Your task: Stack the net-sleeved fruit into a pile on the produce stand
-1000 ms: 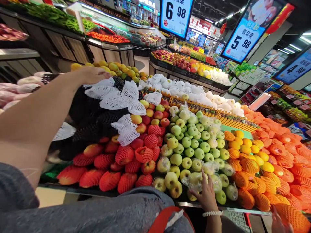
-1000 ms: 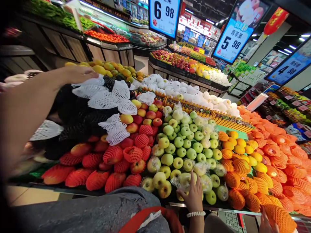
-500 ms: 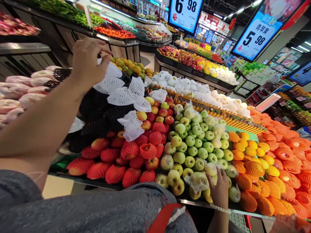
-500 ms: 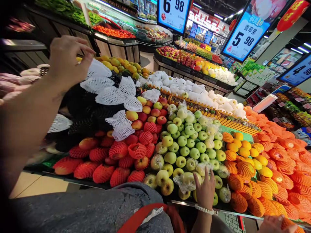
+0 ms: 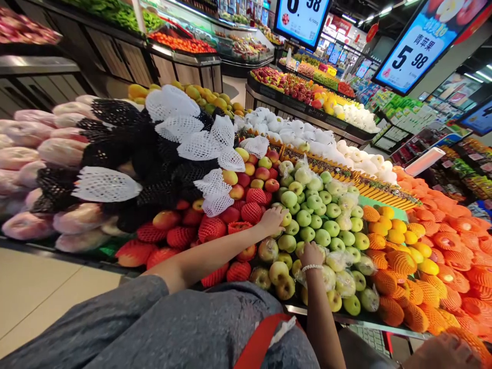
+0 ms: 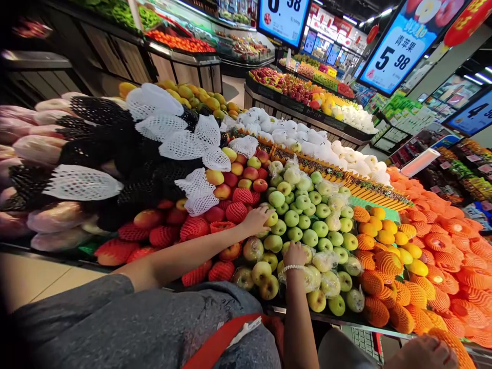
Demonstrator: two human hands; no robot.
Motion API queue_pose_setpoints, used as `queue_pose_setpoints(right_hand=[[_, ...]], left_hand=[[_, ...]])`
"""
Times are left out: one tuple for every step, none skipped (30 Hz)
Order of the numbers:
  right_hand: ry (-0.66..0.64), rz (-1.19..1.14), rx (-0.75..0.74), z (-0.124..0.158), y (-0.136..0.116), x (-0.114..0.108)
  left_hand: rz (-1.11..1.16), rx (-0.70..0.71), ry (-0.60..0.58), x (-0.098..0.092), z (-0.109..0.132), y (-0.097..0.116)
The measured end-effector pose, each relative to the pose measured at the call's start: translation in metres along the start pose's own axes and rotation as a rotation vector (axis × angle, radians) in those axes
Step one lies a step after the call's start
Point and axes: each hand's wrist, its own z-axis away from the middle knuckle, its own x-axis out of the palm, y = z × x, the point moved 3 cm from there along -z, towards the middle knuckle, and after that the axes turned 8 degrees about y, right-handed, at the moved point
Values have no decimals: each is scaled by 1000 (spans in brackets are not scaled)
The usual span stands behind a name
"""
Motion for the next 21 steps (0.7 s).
queue_pose_setpoints(right_hand=[[3, 9, 6, -2, -1, 1], [5, 14, 11, -4, -2, 2], [5, 19, 18, -6, -2, 4], [2, 22, 29, -7, -2, 5], [-3, 27, 46, -8, -2, 7], [-12, 31, 68, -9, -2, 9], [-24, 36, 90, -10, -3, 12], [-35, 40, 110, -11, -4, 14], [-43, 44, 124, -11, -5, 17], [-48, 46, 133, -12, -6, 19], [-48, 47, 137, -13, -7, 21], [-46, 47, 139, -13, -8, 23], [-43, 45, 139, -14, -8, 25], [-38, 41, 136, -14, -7, 26], [-34, 36, 131, -14, -7, 27], [-30, 30, 126, -14, -6, 28], [-26, 23, 121, -13, -5, 29], [-24, 16, 116, -12, -4, 29], [-23, 10, 110, -11, -3, 29], [-22, 5, 104, -9, -2, 30], [-19, -3, 98, -7, -1, 30]], left_hand=[[-3, -12, -6, 1, -2, -1], [-6, -31, -13, 1, -4, -1], [-10, -54, -20, 1, -4, -1], [-13, -77, -26, 1, -4, -1], [-16, -93, -32, 1, -4, 0], [-17, -101, -37, 2, -2, 2], [-16, -96, -45, 3, 1, 5], [-13, -81, -56, 4, 4, 8], [-9, -59, -70, 6, 8, 11], [-5, -35, -86, 8, 12, 14], [-3, -12, -100, 11, 16, 17], [-5, 6, -110, 14, 20, 20], [-9, 19, -115, 16, 24, 22], [-14, 27, -116, 19, 26, 23], [-21, 30, -114, 21, 28, 23], [-28, 32, -112, 23, 29, 23], [-34, 34, -109, 24, 30, 23], [-40, 36, -105, 26, 31, 22], [-48, 36, -98, 27, 32, 22], [-58, 34, -88, 28, 33, 23], [-70, 27, -77, 29, 35, 24]])
